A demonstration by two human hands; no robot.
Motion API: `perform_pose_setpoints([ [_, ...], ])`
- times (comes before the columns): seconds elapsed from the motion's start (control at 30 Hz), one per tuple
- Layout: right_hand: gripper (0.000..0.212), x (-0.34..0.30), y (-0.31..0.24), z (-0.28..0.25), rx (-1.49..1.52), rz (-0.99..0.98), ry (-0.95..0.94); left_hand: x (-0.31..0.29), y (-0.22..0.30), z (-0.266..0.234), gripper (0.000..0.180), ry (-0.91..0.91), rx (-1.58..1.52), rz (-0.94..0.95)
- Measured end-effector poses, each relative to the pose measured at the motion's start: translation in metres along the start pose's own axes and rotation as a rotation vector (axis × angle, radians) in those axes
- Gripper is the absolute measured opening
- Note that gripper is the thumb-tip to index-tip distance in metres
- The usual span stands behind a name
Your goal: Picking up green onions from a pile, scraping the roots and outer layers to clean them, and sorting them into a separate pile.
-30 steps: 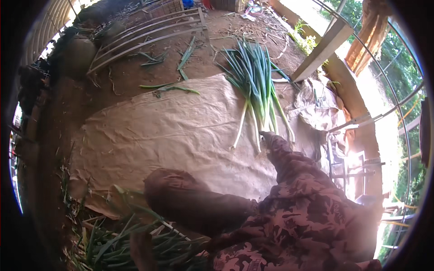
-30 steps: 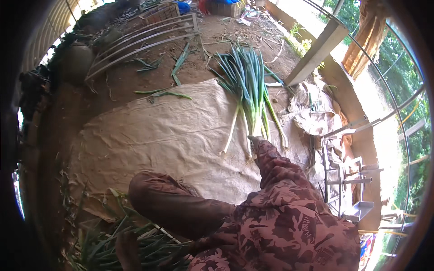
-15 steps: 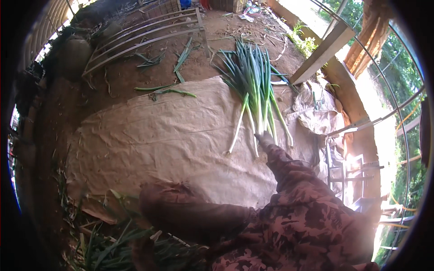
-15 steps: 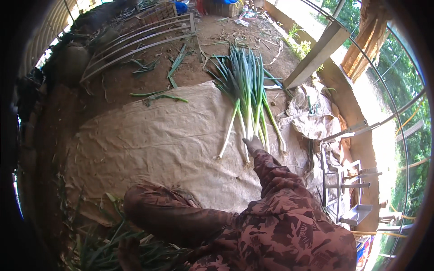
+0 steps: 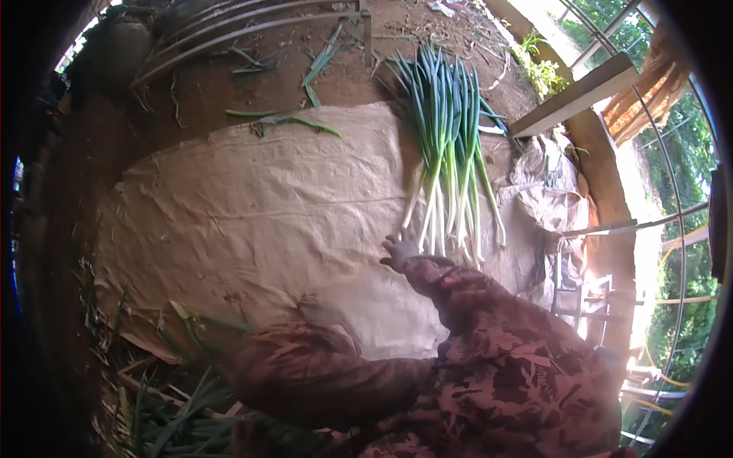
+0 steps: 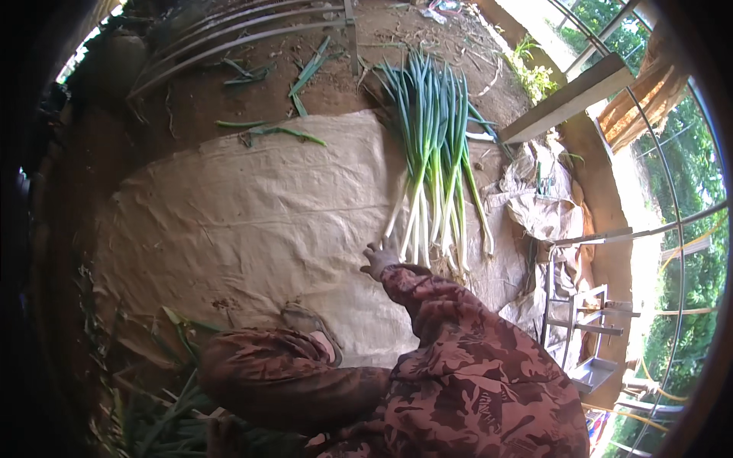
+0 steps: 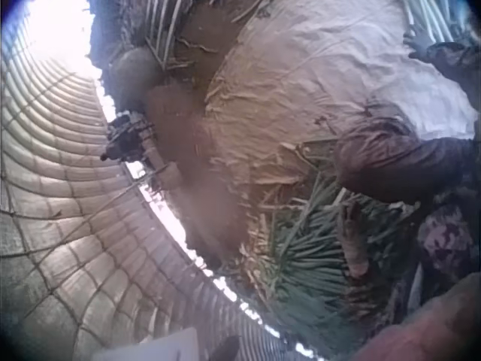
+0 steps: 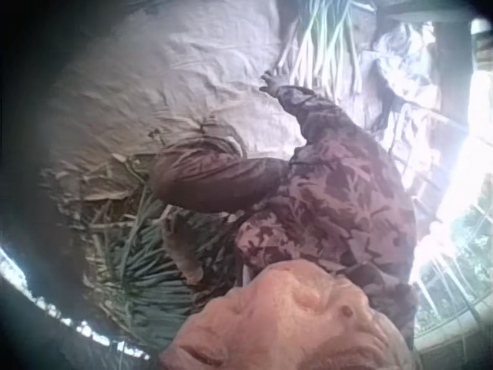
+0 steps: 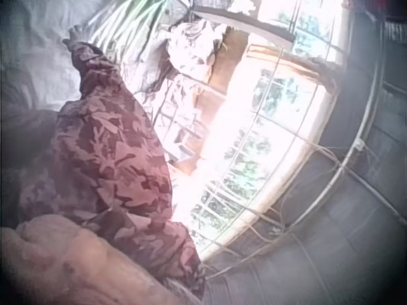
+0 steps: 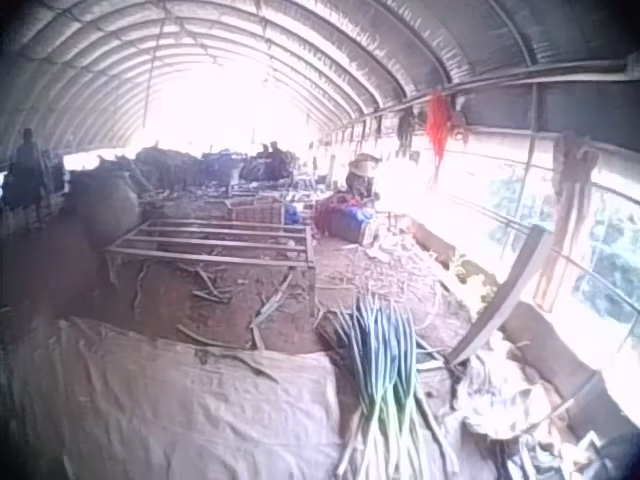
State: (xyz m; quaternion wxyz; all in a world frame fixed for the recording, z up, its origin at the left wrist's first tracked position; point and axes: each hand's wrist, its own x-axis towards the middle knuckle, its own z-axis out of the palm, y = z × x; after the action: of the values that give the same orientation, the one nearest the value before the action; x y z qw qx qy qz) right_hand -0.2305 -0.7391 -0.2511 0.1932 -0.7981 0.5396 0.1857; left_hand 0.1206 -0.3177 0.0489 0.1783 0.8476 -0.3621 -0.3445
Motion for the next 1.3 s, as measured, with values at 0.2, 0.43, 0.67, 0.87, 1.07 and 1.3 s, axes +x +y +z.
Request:
perform_pose_setpoints([
  [0.2,0.060,0.016,0.021,-0.008,-0.129,0.050,-0.181,0.025,-0.010,0.017,0.054,-0.177,-0.059,-0.169],
  [0.43,0.046,-0.056,0.124,0.038,-0.300,0.191,-0.168,0.123,-0.004,0.145,0.054,-0.607,-0.068,-0.096],
  [0.67,0.083,-0.043,0.128,0.026,0.196,0.590,0.373,0.223,0.049,0.292,0.054,-0.826,0.079,0.102],
  [0.87,0.103,-0.012,0.151,0.016,0.621,0.911,0.202,0.238,0.051,0.311,0.054,-0.835,0.151,0.071],
  [1.07,0.110,-0.009,0.175,0.036,0.826,0.893,0.248,0.235,0.044,0.311,0.055,-0.840,0.158,0.032],
  [1.3,0.118,-0.001,0.161,0.008,0.682,0.868,0.210,0.237,0.031,0.310,0.055,-0.819,0.155,-0.015],
])
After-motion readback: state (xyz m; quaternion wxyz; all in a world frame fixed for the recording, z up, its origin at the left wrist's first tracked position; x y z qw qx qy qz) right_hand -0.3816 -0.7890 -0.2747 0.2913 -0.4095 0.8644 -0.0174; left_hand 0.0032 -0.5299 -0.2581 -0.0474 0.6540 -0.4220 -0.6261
